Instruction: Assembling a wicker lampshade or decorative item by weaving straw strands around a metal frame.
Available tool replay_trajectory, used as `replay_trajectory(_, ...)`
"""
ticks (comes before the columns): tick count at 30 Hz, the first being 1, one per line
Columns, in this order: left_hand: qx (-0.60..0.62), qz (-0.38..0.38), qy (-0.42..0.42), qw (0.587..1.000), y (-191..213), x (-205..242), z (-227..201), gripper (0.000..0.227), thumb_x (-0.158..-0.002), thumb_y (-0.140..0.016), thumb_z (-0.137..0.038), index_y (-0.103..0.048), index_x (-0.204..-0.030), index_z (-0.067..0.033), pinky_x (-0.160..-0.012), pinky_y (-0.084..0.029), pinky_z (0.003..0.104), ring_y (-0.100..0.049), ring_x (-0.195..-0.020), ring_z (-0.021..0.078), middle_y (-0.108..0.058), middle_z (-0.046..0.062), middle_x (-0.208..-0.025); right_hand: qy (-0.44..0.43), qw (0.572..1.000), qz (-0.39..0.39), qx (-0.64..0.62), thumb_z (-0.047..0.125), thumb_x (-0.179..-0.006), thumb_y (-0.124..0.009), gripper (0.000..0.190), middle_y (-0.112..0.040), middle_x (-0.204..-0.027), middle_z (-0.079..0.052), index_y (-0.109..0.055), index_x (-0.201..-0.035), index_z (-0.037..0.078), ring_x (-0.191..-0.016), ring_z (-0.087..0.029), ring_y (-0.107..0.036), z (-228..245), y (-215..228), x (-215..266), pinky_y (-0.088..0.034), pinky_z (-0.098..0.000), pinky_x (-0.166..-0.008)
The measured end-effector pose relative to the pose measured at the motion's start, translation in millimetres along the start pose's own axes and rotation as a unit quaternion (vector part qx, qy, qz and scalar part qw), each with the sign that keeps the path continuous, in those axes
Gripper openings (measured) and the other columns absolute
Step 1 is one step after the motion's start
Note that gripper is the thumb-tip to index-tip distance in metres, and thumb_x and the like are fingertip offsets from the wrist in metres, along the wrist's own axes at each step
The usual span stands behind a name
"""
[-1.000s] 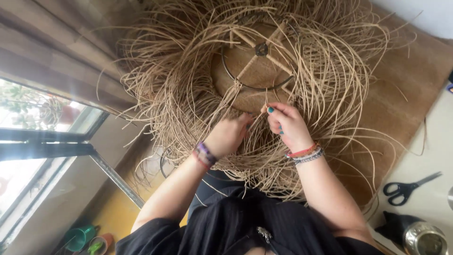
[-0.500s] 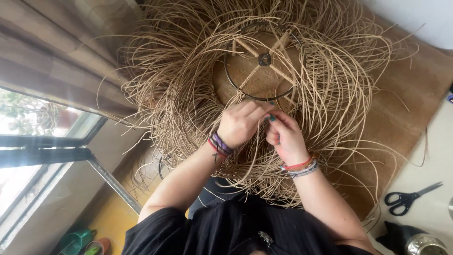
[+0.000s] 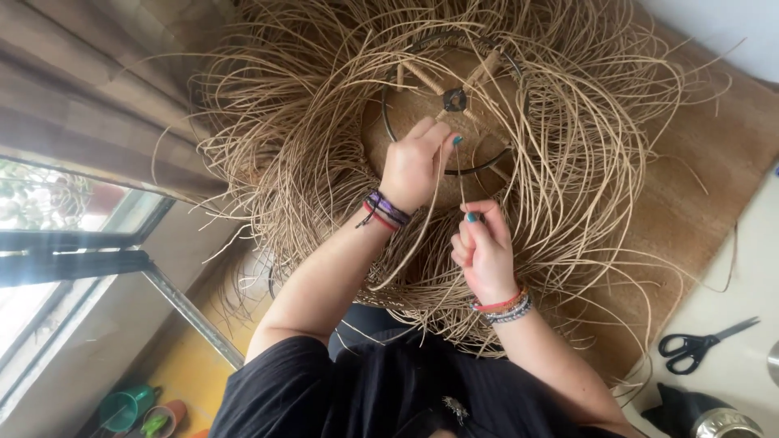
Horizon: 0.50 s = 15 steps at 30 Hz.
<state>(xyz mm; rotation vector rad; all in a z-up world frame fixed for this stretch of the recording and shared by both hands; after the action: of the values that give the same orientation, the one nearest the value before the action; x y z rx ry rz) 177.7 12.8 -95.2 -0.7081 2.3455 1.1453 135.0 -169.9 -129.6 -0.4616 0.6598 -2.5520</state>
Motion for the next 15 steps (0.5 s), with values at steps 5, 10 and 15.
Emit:
replay_trajectory(5,0.045,0.0,0.067,0.997,2.0,-14.0,2.7,0.022,-0.103,-0.055,-0.031,-0.064,-0.089,-0.0157,-0.062,-0.059,0.043,-0.07,-0.068,0.0312,-0.058,0.0,-0.07,-0.007,1.0,-0.008,-0.002,0.011,-0.107,-0.044,0.011,-0.011,-0.064,0.009,-0.051,-0.113,0.016,-0.046,-0.001,-0.019,-7.2,11.4,-3.1,-0.018,-0.0136,-0.038)
replay_trajectory(10,0.038,0.013,0.103,0.994,-0.6,-15.4,2.6,0.026,-0.103,-0.051,-0.035,-0.064,-0.091,-0.016,-0.064,-0.06,0.045,-0.072,-0.07,0.0308,-0.06,0.0,-0.069,0.004,1.0,-0.004,0.0,0.011,-0.107,-0.044,0.01,-0.011,-0.066,0.011,-0.051,-0.113,0.016,-0.048,0.001,-0.019,-13.0,11.6,-5.1,-0.018,-0.012,-0.038)
replay_trajectory(15,0.052,0.009,0.18,0.982,-14.9,-17.3,14.4,0.031,-0.102,-0.052,-0.04,-0.063,-0.09,-0.0137,-0.07,-0.06,0.051,-0.07,-0.078,0.0367,-0.061,0.009,-0.076,-0.014,1.0,-0.023,0.004,0.011,-0.106,-0.045,0.011,-0.012,-0.063,0.01,-0.052,-0.113,0.017,-0.046,0.0,-0.02,-25.9,18.4,-2.8,-0.018,-0.0127,-0.037)
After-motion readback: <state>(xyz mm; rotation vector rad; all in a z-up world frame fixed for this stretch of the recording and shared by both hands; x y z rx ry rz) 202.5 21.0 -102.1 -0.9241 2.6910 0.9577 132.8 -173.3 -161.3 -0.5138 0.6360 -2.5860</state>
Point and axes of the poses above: each hand's wrist, its own x-axis away from the middle knuckle, its own y-axis out of the back of the hand, z = x × y, the point moved 1 cm from there along -x, towards the middle knuckle
